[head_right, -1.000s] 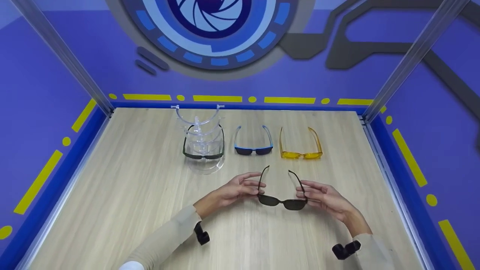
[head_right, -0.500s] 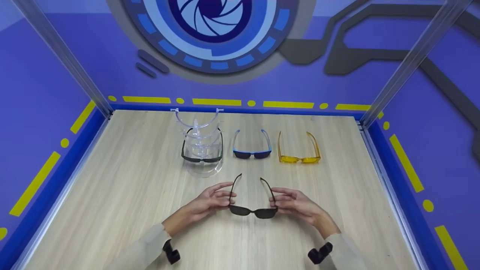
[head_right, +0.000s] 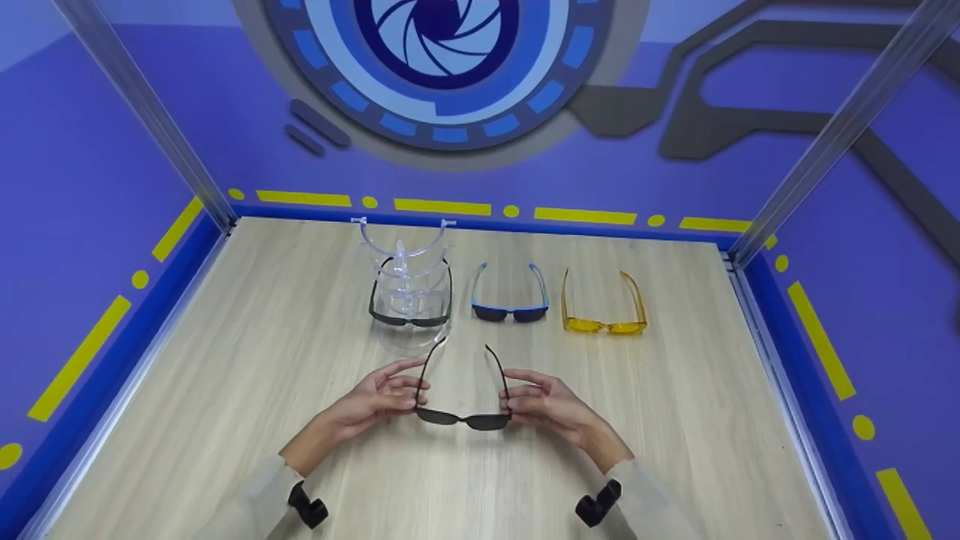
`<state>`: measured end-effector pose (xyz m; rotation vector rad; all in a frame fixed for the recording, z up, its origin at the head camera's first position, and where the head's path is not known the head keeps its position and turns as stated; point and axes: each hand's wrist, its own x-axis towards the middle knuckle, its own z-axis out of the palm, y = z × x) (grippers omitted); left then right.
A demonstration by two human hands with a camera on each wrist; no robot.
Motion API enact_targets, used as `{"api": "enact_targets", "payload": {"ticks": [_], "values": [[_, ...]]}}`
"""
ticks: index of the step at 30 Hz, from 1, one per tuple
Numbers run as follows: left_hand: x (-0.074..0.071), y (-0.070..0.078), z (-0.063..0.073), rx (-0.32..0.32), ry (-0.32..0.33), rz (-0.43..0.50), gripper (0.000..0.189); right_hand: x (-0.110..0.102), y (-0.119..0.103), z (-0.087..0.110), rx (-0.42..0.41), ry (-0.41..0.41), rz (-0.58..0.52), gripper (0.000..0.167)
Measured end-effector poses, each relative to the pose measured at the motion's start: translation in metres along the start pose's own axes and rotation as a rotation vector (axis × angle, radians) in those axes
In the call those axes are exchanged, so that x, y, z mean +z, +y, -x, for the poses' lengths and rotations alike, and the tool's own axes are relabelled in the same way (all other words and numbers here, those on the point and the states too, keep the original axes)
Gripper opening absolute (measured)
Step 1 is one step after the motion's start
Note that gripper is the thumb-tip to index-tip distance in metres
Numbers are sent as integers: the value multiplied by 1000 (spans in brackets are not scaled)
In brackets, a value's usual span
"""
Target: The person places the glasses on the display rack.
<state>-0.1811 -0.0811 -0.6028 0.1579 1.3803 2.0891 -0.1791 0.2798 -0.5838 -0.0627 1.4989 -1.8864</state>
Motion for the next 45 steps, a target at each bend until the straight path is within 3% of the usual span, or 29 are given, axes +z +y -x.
{"api": "enact_targets", "payload": {"ticks": [4, 12, 19, 22, 29, 36, 45], "values": [[-5, 7, 7, 9, 8, -12, 79, 9, -4, -2, -8, 20, 15, 66], [-5, 19, 20, 43, 9, -12, 81, 25, -14, -3, -39, 39, -55, 66], [-10, 34, 50, 49, 45, -41, 82, 50, -20, -8, -15, 35, -51, 66], [-9, 41, 58, 59, 19, -35, 82, 57, -25, -4, -17, 25, -56, 65], [4, 59, 55, 89, -28, -31, 82, 60, -47, 13, -53, 13, -99, 67], [11, 74, 57, 122, -7, -60, 83, 64, -62, 15, -76, 27, -84, 67], [12, 82, 62, 155, 4, -76, 81, 68, -69, 14, -85, 22, -78, 64]]}}
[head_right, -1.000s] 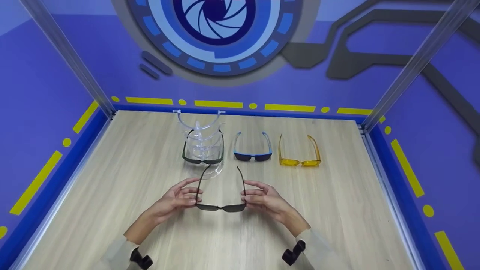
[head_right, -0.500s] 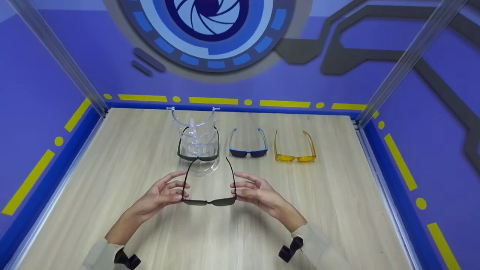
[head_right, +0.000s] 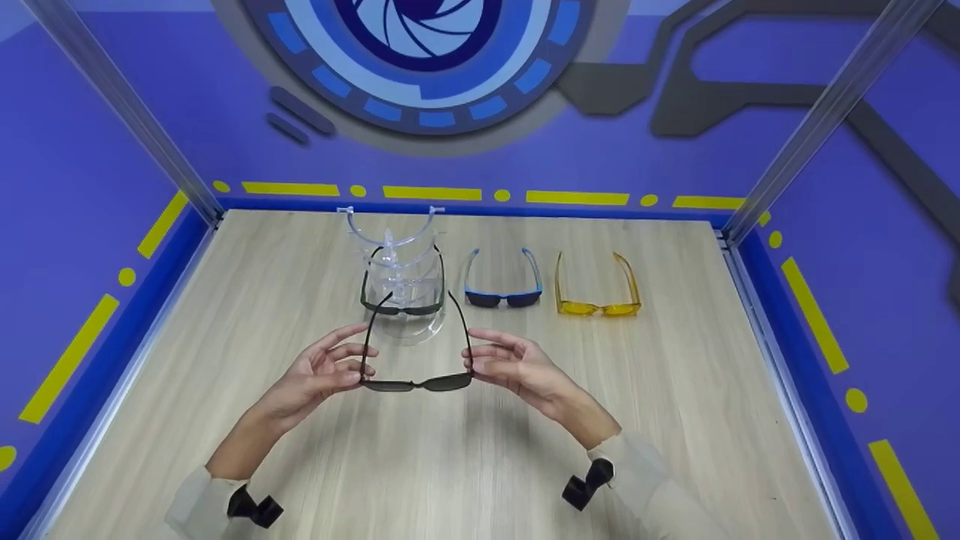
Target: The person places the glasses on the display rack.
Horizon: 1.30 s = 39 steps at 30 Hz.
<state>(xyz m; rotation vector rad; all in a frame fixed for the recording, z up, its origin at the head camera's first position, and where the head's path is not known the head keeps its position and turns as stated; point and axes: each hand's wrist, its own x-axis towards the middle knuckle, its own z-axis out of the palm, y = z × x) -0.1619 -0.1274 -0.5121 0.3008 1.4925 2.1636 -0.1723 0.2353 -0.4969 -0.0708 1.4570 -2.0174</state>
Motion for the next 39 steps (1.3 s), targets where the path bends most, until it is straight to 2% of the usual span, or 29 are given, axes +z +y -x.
{"api": "enact_targets", "payload": {"ticks": [6, 15, 21, 30, 39], "values": [[-2, 2, -2, 39, 23, -9, 79, 2, -6, -4, -3, 19, 54, 62], [-7, -7, 1, 12, 65, 17, 78, 3, -2, -11, 17, 25, 30, 61], [-13, -8, -2, 4, 91, 20, 77, 5, 0, -19, 22, 32, 33, 64], [-32, -3, -18, -12, 117, -14, 73, 3, -3, -42, 25, 34, -10, 64], [-49, 10, -39, -29, 155, -88, 72, 3, -7, -69, -7, 58, -51, 63]]}}
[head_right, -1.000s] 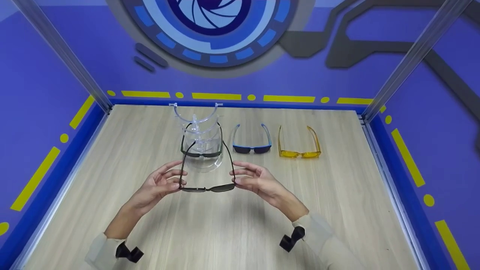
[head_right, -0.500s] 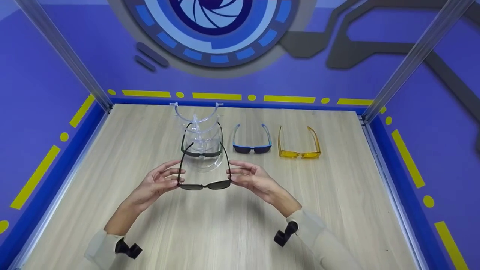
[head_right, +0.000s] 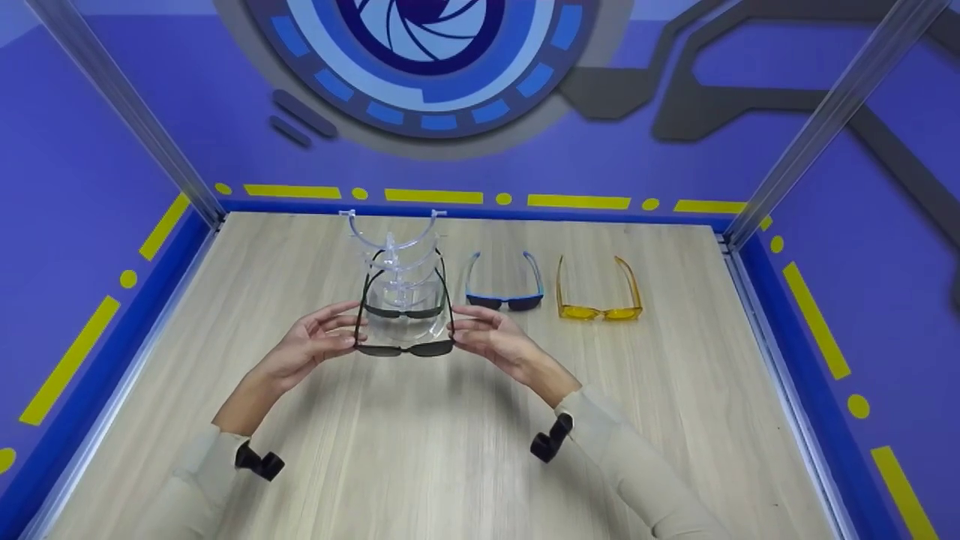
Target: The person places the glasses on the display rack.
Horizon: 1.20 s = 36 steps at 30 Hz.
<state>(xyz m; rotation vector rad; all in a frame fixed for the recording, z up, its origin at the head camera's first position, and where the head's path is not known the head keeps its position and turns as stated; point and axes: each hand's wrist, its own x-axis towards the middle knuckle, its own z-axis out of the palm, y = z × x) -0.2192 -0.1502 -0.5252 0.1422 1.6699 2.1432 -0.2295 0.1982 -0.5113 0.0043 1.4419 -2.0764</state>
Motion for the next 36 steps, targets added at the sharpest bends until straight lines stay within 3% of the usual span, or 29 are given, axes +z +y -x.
{"api": "enact_targets", "payload": {"ticks": [11, 22, 30, 36], "values": [[-13, 15, -23, -16, 27, -31, 67, 1, -5, -21, -29, 73, -39, 55], [-19, 32, -52, -17, 120, -2, 56, 5, -21, -47, -75, 133, -22, 47], [-26, 34, -66, -15, 170, 36, 53, 8, -30, -64, -98, 146, -25, 47], [-27, 37, -72, -27, 172, 54, 54, 10, -33, -68, -100, 169, 2, 49]]}}
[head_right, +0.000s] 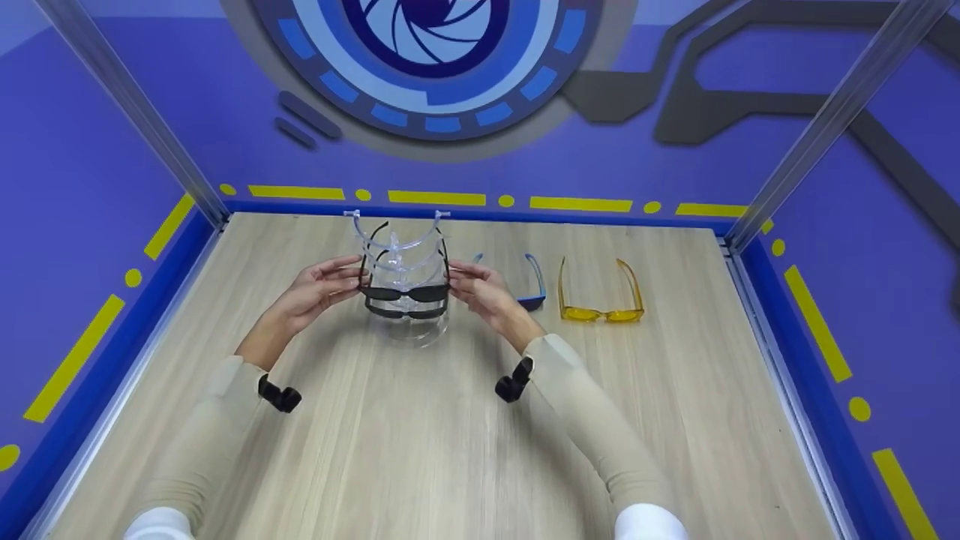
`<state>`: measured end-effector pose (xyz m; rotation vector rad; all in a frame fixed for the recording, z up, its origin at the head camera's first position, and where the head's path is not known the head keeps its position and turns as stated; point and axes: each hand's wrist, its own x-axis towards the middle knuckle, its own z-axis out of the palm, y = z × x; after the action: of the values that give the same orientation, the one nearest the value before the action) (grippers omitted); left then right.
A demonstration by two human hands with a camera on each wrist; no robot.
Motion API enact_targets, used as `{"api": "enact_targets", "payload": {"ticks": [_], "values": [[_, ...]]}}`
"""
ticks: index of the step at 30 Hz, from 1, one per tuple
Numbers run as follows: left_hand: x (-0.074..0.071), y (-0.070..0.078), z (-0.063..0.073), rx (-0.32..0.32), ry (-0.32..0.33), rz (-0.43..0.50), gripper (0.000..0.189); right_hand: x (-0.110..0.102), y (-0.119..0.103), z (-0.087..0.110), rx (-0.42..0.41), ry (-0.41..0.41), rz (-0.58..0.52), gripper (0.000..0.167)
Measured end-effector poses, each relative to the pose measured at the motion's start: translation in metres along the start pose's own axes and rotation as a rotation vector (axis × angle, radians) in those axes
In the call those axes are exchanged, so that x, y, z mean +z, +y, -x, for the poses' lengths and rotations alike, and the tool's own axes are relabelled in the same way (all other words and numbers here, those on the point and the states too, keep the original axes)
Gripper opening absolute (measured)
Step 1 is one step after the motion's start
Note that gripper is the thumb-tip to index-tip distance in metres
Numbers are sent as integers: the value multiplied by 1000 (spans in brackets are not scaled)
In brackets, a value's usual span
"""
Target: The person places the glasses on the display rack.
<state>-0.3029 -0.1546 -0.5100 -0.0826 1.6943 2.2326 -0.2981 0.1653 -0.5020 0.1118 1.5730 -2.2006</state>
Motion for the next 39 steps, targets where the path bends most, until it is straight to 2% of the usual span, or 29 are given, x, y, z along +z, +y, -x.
{"api": "enact_targets", "payload": {"ticks": [6, 11, 18, 25, 39], "values": [[-4, 0, -4, 12, 4, -3, 54, 2, 5, -7, -18, -3, 42, 51], [-9, -7, -8, 6, 24, -29, 53, 2, 16, -12, -4, 21, 36, 50], [-14, -18, -11, -11, 47, -20, 53, 2, 28, -13, 17, 3, 4, 52], [-14, -17, -16, -1, 41, 6, 54, 1, 27, -16, 17, 19, -3, 52], [-14, -16, -13, -3, 3, 17, 54, 2, 25, -12, 29, -2, -17, 52]]}}
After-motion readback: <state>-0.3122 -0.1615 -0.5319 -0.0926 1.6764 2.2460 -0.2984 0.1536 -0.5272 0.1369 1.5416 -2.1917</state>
